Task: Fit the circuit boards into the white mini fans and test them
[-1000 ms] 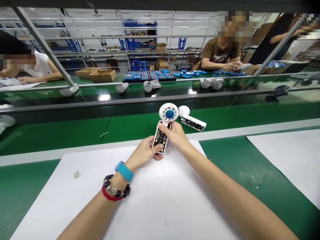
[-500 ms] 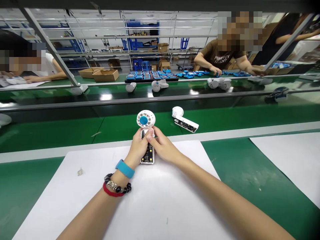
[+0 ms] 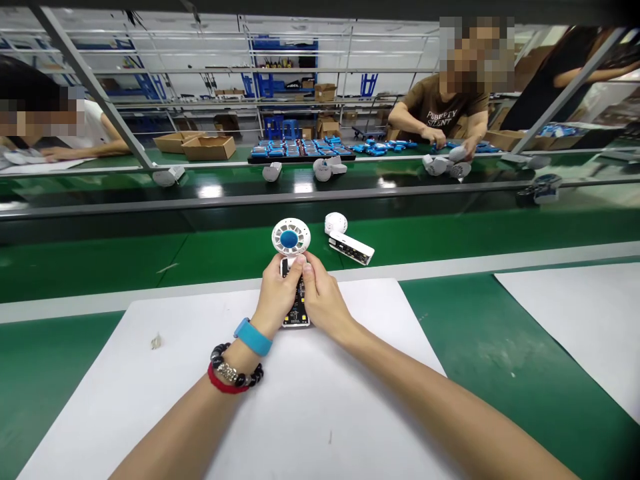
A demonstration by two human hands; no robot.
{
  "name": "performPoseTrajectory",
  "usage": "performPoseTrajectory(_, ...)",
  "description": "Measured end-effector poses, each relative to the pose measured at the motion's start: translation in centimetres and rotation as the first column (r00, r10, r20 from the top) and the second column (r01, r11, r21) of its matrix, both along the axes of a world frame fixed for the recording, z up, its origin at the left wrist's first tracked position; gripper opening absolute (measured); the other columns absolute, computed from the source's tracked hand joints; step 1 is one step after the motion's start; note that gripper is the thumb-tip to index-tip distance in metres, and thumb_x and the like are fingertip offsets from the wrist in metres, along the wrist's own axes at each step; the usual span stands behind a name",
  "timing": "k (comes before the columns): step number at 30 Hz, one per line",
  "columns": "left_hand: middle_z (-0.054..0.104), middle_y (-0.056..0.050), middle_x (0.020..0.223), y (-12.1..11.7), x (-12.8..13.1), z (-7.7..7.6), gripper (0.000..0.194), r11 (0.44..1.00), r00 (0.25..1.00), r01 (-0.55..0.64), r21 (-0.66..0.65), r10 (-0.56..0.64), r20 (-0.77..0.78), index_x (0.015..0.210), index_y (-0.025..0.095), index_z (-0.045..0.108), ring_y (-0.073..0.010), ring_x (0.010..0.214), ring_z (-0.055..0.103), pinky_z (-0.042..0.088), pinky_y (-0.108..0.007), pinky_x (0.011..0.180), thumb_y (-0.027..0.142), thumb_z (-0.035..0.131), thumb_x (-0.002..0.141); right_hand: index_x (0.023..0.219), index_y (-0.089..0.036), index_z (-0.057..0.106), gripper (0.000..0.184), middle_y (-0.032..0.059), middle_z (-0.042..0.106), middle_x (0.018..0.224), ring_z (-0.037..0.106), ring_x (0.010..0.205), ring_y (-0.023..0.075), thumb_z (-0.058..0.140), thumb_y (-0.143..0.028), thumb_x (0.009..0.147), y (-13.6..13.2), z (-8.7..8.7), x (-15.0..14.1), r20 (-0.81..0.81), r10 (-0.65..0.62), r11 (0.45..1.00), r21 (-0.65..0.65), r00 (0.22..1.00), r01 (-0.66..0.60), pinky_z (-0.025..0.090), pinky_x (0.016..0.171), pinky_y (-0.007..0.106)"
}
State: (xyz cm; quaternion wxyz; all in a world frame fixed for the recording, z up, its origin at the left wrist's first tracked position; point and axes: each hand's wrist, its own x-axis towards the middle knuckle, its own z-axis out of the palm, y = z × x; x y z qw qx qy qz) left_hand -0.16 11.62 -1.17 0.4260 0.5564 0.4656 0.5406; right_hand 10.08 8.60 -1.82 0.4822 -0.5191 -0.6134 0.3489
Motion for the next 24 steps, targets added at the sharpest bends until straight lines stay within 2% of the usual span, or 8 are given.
performPoseTrajectory(9,0.070,-0.007,0.094,0.0,0.0,-0.2,0.040,1.000,0.999,-0.012,-0.029,0.013,0.045,0.099,0.013,0.065,-0.0214,0.088,0.063,0.047,-0.029,0.080,0.048,0.070,0.080,0.142,-0.019,0.046,0.047,0.0121,0.063,0.132,0.060,0.120,0.0273,0.032,-0.041,0.103,0.0,0.0,0.2,-0.024,-0.002,1.000,-0.017,1.000,0.002,0.046,0.103,0.043)
performPoseTrajectory(12,0.070,-0.008,0.099,0.1,-0.2,-0.3,0.042,0.998,0.996,-0.007,-0.058,0.012,0.090,0.102,0.014,0.064,-0.0212,0.092,0.064,0.047,-0.028,0.082,0.049,0.070,0.080,0.139,-0.020,0.050,0.047,0.0100,0.060,0.135,0.056,0.125,0.0241,0.036,-0.045,0.102,0.5,-0.1,0.6,-0.081,0.065,0.997,-0.032,0.995,-0.067,0.042,0.108,0.040)
performPoseTrajectory(16,0.068,-0.006,0.100,0.2,-0.4,-0.4,0.048,0.995,0.985,-0.003,-0.097,0.020,0.172,0.107,0.016,0.061,-0.0195,0.091,0.064,0.049,-0.026,0.080,0.053,0.073,0.078,0.138,-0.021,0.051,0.047,0.0081,0.057,0.139,0.053,0.129,0.0228,0.038,-0.048,0.102,1.1,0.2,1.4,-0.144,0.209,0.971,-0.085,0.967,-0.222,0.038,0.113,0.041)
performPoseTrajectory(18,0.068,-0.005,0.094,0.1,-0.4,-0.3,0.052,0.993,0.978,0.011,-0.118,0.014,0.208,0.108,0.018,0.059,-0.0194,0.087,0.065,0.051,-0.026,0.075,0.058,0.072,0.077,0.145,-0.023,0.043,0.054,0.0097,0.059,0.134,0.058,0.120,0.0243,0.046,-0.051,0.099,1.0,0.6,1.8,-0.206,0.304,0.931,-0.143,0.930,-0.335,0.047,0.104,0.043)
performPoseTrajectory(20,0.066,-0.003,0.083,0.0,-0.4,0.0,0.058,0.985,0.967,0.042,-0.166,0.002,0.256,0.108,0.019,0.058,-0.0205,0.079,0.067,0.053,-0.028,0.069,0.067,0.067,0.078,0.152,-0.028,0.027,0.072,0.0113,0.060,0.127,0.066,0.101,0.0247,0.058,-0.051,0.092,0.9,0.9,2.1,-0.292,0.405,0.850,-0.229,0.866,-0.475,0.060,0.080,0.041)
performPoseTrajectory(22,0.064,-0.003,0.073,-0.1,-0.3,0.3,0.065,0.963,0.943,0.086,-0.255,0.004,0.333,0.105,0.018,0.057,-0.0218,0.068,0.066,0.055,-0.030,0.061,0.077,0.059,0.077,0.154,-0.034,0.015,0.090,0.0113,0.057,0.125,0.067,0.087,0.0227,0.070,-0.045,0.084,0.8,1.0,2.3,-0.372,0.461,0.765,-0.294,0.806,-0.573,0.061,0.059,0.035)
performPoseTrajectory(24,0.063,-0.005,0.068,-0.1,-0.2,0.6,0.071,0.938,0.916,0.106,-0.329,0.036,0.399,0.100,0.017,0.058,-0.0227,0.061,0.066,0.055,-0.032,0.055,0.083,0.055,0.075,0.154,-0.036,0.012,0.099,0.0104,0.053,0.127,0.066,0.088,0.0215,0.076,-0.035,0.079,0.8,0.9,2.3,-0.423,0.466,0.745,-0.287,0.778,-0.602,0.060,0.059,0.033)
